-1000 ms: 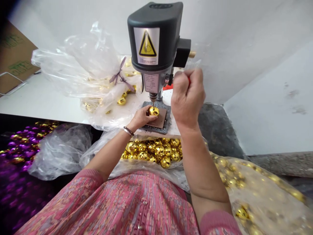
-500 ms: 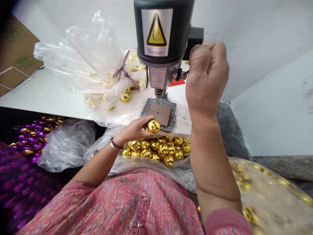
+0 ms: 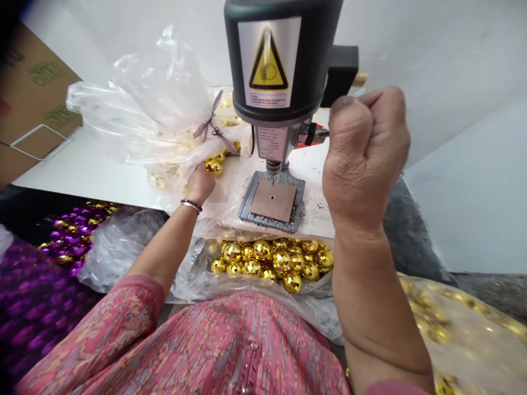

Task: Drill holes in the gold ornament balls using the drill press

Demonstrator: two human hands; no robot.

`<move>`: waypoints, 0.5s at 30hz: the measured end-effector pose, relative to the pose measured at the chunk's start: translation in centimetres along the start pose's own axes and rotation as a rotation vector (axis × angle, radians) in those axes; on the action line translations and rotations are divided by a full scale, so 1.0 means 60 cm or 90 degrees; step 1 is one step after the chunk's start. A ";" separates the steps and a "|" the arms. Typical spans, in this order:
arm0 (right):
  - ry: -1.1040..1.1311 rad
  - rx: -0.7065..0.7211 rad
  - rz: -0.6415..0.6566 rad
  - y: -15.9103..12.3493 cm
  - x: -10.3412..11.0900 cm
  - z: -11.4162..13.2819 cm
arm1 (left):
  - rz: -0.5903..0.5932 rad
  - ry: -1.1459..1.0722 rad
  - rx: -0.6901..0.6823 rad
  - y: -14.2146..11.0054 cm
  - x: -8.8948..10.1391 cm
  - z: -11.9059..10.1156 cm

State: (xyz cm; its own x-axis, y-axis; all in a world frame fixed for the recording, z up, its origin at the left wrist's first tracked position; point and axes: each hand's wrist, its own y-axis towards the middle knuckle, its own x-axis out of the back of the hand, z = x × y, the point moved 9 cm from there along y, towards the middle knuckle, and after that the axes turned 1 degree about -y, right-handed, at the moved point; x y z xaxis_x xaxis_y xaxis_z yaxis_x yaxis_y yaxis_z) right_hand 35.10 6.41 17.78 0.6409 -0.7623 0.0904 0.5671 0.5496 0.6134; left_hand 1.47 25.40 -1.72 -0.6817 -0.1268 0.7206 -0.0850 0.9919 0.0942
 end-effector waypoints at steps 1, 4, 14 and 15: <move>0.000 -0.002 0.001 -0.001 0.000 0.000 | -0.009 0.015 0.013 0.007 0.001 0.004; 0.001 0.000 -0.006 -0.003 0.002 0.001 | -0.007 0.035 0.016 0.019 -0.005 0.002; 0.027 0.065 0.011 -0.010 -0.007 0.003 | 0.305 -0.335 0.007 -0.063 -0.063 -0.058; 0.029 0.074 0.007 -0.010 -0.007 0.004 | 0.343 -0.433 0.040 -0.080 -0.067 -0.063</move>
State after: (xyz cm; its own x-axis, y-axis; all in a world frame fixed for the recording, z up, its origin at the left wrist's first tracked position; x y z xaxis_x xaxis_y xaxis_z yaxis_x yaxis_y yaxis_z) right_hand 34.38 6.32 17.54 0.6714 -0.7383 0.0639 0.4975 0.5130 0.6995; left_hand 7.38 21.14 -2.48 -0.9248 0.3701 0.0876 0.3485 0.9169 -0.1945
